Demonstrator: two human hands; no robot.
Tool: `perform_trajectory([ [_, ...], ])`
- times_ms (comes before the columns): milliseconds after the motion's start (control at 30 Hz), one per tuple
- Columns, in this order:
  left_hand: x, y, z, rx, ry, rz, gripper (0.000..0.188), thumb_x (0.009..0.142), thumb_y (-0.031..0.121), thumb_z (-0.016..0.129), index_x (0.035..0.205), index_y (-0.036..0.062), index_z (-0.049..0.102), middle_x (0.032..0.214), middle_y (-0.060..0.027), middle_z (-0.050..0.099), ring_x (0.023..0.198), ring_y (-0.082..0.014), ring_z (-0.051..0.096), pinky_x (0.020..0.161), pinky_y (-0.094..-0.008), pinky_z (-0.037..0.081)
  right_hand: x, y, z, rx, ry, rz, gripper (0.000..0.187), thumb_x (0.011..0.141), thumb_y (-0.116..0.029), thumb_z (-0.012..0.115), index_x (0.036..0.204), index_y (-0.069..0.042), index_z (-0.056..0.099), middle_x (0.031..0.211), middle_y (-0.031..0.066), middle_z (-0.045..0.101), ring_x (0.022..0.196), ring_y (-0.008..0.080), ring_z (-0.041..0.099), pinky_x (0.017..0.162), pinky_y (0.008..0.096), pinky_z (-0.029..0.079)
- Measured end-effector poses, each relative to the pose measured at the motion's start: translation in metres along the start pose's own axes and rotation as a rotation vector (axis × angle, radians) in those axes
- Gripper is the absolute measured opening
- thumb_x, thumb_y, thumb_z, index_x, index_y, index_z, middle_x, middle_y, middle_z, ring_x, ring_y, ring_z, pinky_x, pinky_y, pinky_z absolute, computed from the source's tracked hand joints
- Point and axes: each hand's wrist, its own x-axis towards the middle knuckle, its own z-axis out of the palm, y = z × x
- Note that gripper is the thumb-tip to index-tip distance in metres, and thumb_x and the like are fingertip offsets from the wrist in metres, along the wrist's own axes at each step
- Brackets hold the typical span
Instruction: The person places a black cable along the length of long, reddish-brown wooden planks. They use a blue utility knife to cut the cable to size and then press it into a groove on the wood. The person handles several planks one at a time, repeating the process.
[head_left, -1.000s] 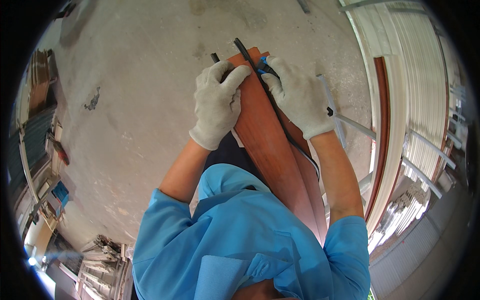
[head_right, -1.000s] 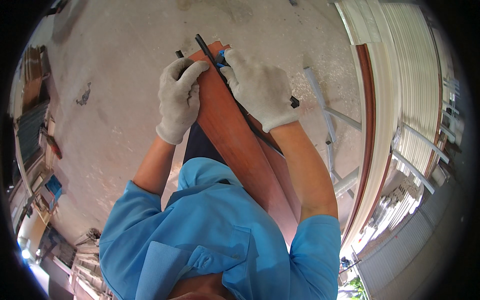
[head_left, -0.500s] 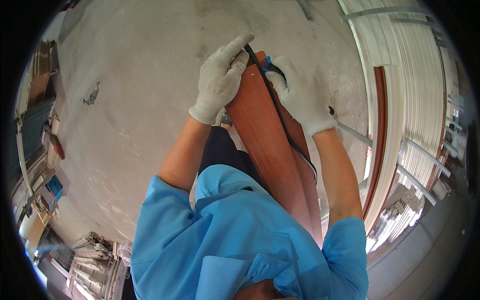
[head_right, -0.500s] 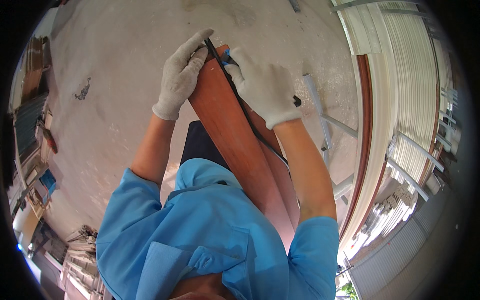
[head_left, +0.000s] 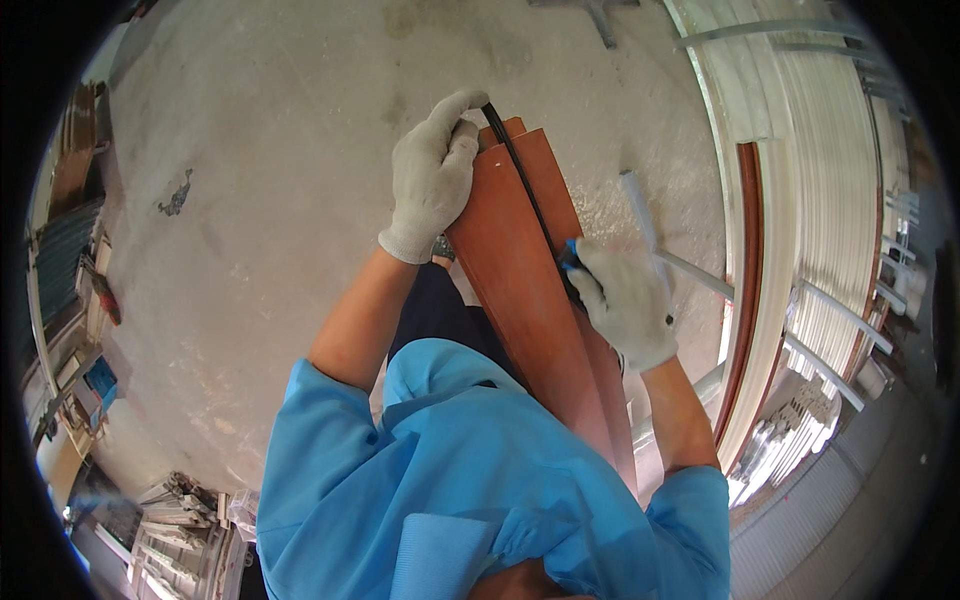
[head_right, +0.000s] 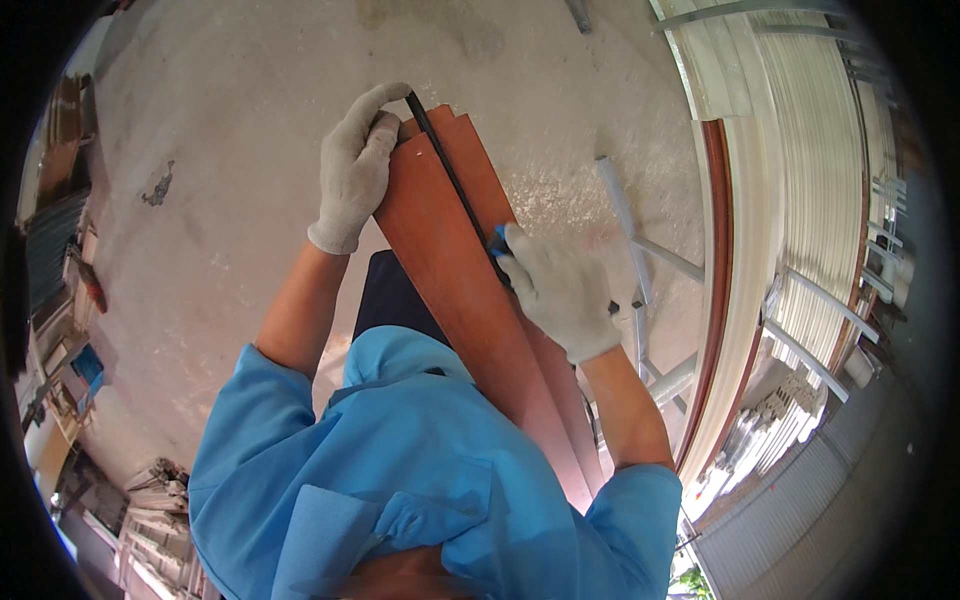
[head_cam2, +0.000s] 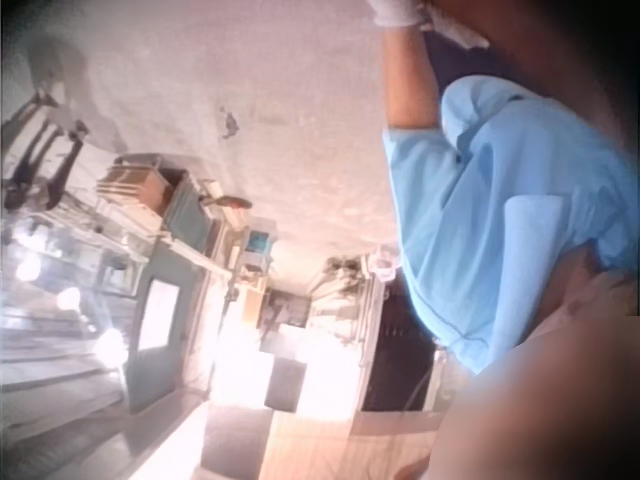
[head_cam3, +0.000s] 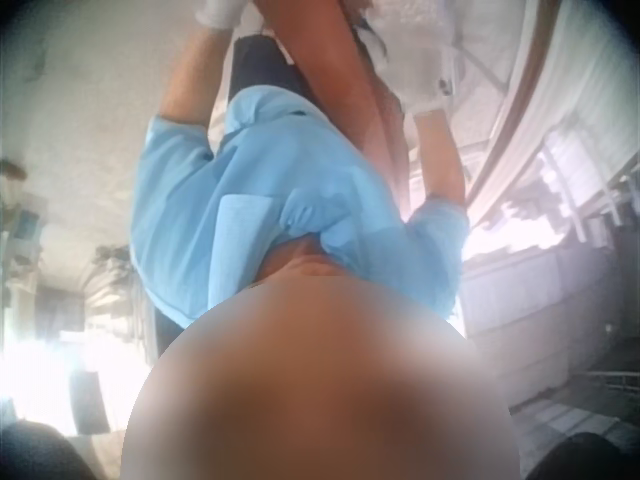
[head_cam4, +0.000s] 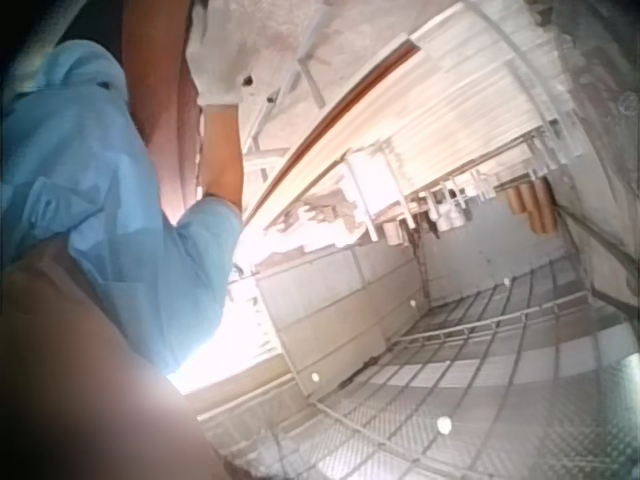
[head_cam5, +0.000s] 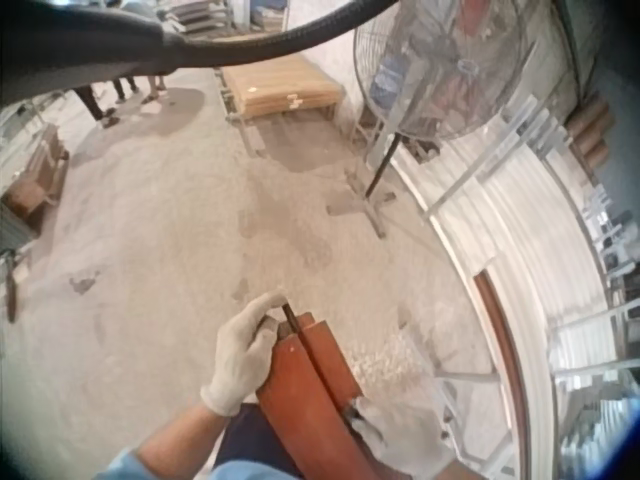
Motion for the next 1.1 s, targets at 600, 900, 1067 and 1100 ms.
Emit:
perform_trajectory([
  [600,-0.009,0.02,0.014,0.782,0.492,0.681,0.038,0.102,0.05,0.059,0.099,0.013,0.068,0.099,-0.0058,0.071,0.097,-0.0234,0.062,0.091,-0.0522,0.046,-0.18,0.019,-0.01,-0.098,-0.087,-0.061,0.035,0.095,-0.025,0.066,0.127,-0.01,0.065,0.101,0.0134,0.072,0.09,0.0335,0.069,0.077,0.0443,0.055],
  [900,-0.275,0.062,0.237,0.536,-1.366,0.814,0.046,0.081,0.049,0.077,0.11,0.0133,0.076,0.093,-0.0136,0.074,0.09,-0.0353,0.069,0.079,-0.0424,0.053,-0.439,0.039,-0.058,0.251,0.474,0.527,0.03,0.099,-0.017,0.065,0.127,-0.005,0.064,0.105,0.0111,0.074,0.095,0.0237,0.07,0.085,0.0338,0.055],
  [1067,-0.316,0.07,0.288,0.5,-1.324,0.69,0.036,0.084,0.035,0.074,0.113,0.015,0.076,0.103,-0.011,0.074,0.097,-0.0312,0.07,0.082,-0.044,0.053,-0.559,0.02,-0.068,0.168,0.549,0.944,0.039,0.101,-0.027,0.066,0.132,-0.005,0.058,0.093,0.0054,0.068,0.068,0.0093,0.058,0.056,0.025,0.045],
  [1100,-0.317,0.072,0.288,0.489,-1.236,0.697,0.035,0.085,0.033,0.073,0.114,0.0154,0.076,0.104,-0.0103,0.075,0.098,-0.0301,0.07,0.083,-0.0445,0.052,-0.57,0.016,-0.064,0.258,0.623,0.884,0.036,0.102,-0.025,0.065,0.131,-0.005,0.058,0.087,0.0033,0.064,0.063,0.0055,0.05,0.052,0.0244,0.036],
])
